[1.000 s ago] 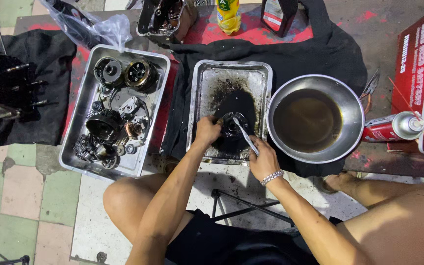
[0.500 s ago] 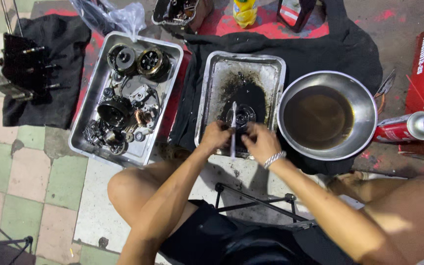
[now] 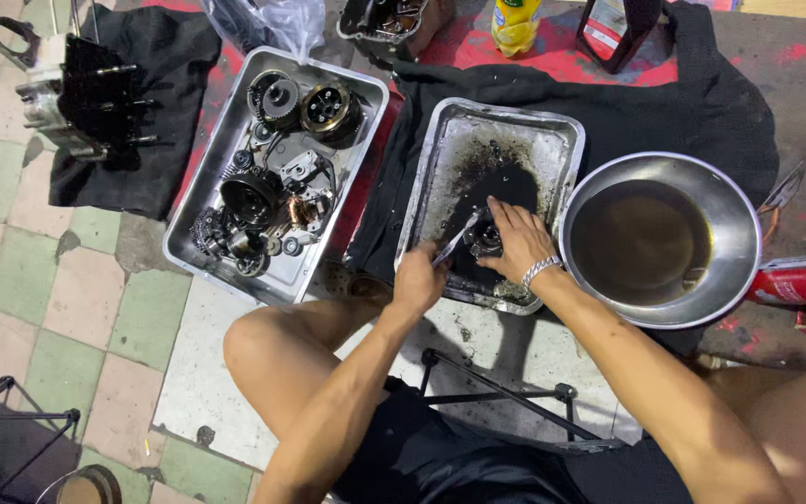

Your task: The person scrubs a small, dark mechanical part with a toothbrush in a metal tray filled with dark liquid. They repeatedly scrub the part, dip it into the liquid, and inspect it. Other mechanical parts are visible in a separate tray to the left.

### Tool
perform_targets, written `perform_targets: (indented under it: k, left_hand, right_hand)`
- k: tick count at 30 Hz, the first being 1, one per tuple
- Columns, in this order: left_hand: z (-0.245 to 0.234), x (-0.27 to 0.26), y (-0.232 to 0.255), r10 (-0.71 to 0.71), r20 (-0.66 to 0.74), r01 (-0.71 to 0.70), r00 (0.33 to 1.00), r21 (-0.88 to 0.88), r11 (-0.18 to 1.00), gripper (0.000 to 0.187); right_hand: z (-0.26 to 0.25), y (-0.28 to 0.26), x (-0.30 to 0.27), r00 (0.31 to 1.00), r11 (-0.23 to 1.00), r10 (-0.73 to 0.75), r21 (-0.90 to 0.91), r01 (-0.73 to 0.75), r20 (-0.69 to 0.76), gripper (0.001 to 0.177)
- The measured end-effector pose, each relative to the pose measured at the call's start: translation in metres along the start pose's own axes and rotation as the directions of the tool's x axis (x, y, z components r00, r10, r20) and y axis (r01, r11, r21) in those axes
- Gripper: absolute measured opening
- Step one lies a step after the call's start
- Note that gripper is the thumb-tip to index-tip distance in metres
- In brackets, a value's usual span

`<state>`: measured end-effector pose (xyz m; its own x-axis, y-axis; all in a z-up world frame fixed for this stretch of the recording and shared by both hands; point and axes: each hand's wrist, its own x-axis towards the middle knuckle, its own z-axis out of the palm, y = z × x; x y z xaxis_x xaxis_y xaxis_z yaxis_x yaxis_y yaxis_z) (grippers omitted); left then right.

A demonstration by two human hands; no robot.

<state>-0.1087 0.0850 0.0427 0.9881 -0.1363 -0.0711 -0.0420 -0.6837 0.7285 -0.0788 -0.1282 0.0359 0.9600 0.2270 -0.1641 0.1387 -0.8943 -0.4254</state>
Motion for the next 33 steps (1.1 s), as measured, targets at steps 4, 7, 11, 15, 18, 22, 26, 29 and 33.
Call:
perform_targets:
  k: [4,7,11,15,18,22,26,29,33]
  left_hand:
    - [0.025,-0.013,0.006,-0.144,0.050,0.135,0.988,0.144,0.980,0.023]
    - [0.033,-0.023,0.011,-0.016,-0.007,0.017,1.000,0.139,0.990,0.042]
    - [0.045,-0.042,0.011,0.008,0.013,-0.010,1.000,0.164,0.986,0.055]
    - [0.053,-0.009,0.001,-0.047,0.018,0.043,0.999,0.178,0.983,0.060]
    - [0.056,-0.017,-0.001,-0.109,0.064,0.097,0.992,0.156,0.983,0.061]
    - [0.062,-0.042,0.010,-0.100,-0.063,0.108,0.993,0.145,0.984,0.047]
    - [0.062,-0.047,0.011,-0.173,-0.054,0.178,0.983,0.104,0.979,0.043]
    - [0.053,-0.042,0.017,-0.191,-0.056,0.196,0.980,0.107,0.975,0.034]
    - [0.040,-0.036,0.032,-0.130,-0.039,0.134,0.991,0.104,0.986,0.054]
  right_hand:
    - [0.001,0.007,-0.015,1.000,0.998,0.005,-0.057,-0.007,-0.029,0.114]
    - [0.003,0.010,-0.013,0.997,0.999,-0.017,-0.048,0.013,-0.075,0.112]
    - [0.004,0.011,-0.013,0.996,0.999,-0.041,-0.009,0.040,-0.084,0.114]
    - [-0.002,0.007,-0.011,0.999,0.998,0.019,0.065,-0.016,-0.035,0.118]
    - [-0.008,0.004,-0.009,0.993,0.992,0.104,0.062,-0.107,0.057,0.120]
    - [-0.008,0.004,-0.004,0.993,0.995,0.103,0.012,-0.104,0.061,0.121]
    - [0.003,0.007,0.000,0.999,0.999,0.048,0.025,-0.048,-0.008,0.120]
    - [0.004,0.006,-0.001,0.995,0.995,0.095,0.028,-0.095,0.004,0.120]
    - [0.007,0.005,-0.003,0.995,0.994,0.102,0.044,-0.102,-0.017,0.116]
